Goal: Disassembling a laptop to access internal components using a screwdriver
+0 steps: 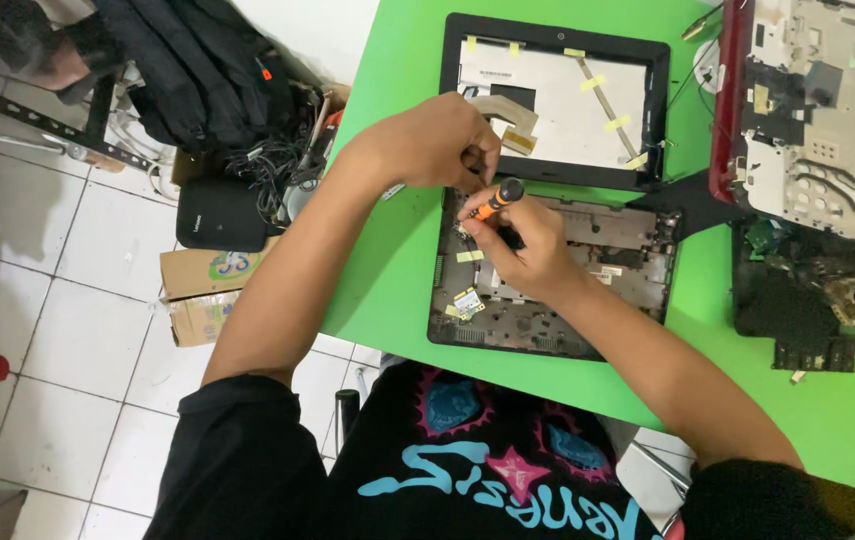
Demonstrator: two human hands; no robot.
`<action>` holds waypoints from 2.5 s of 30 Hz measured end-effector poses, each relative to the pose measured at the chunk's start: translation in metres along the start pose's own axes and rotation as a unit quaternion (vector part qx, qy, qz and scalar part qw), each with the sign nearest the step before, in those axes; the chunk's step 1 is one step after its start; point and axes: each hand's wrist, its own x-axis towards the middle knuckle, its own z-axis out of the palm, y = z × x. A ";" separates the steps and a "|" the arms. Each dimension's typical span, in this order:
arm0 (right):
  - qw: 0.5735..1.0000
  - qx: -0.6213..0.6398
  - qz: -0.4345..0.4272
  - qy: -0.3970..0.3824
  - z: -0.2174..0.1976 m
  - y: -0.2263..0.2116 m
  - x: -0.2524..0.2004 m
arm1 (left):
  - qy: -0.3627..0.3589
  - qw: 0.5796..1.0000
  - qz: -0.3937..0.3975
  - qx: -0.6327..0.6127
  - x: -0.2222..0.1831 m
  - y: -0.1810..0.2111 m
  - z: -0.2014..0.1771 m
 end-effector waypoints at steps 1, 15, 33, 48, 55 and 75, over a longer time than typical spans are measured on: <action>1.000 0.000 0.001 0.001 -0.001 0.000 0.000 | -0.001 1.000 0.000 0.000 -0.001 0.002 -0.001; 0.995 0.052 0.072 0.053 -0.011 -0.018 0.004 | 0.013 1.000 0.027 -0.002 -0.002 -0.001 0.000; 0.988 -0.096 0.017 0.124 -0.108 -0.029 -0.089 | -0.013 0.999 -0.022 0.038 -0.003 0.014 -0.005; 0.953 0.043 0.048 0.295 -0.122 -0.001 -0.124 | -0.005 0.998 -0.052 0.019 -0.009 0.045 -0.019; 0.949 0.027 0.031 0.313 -0.124 -0.007 -0.121 | 0.084 0.992 0.090 -0.026 0.002 0.078 -0.009; 0.952 0.018 0.048 0.301 -0.128 -0.005 -0.121 | 0.033 0.967 0.162 0.194 0.012 0.068 0.048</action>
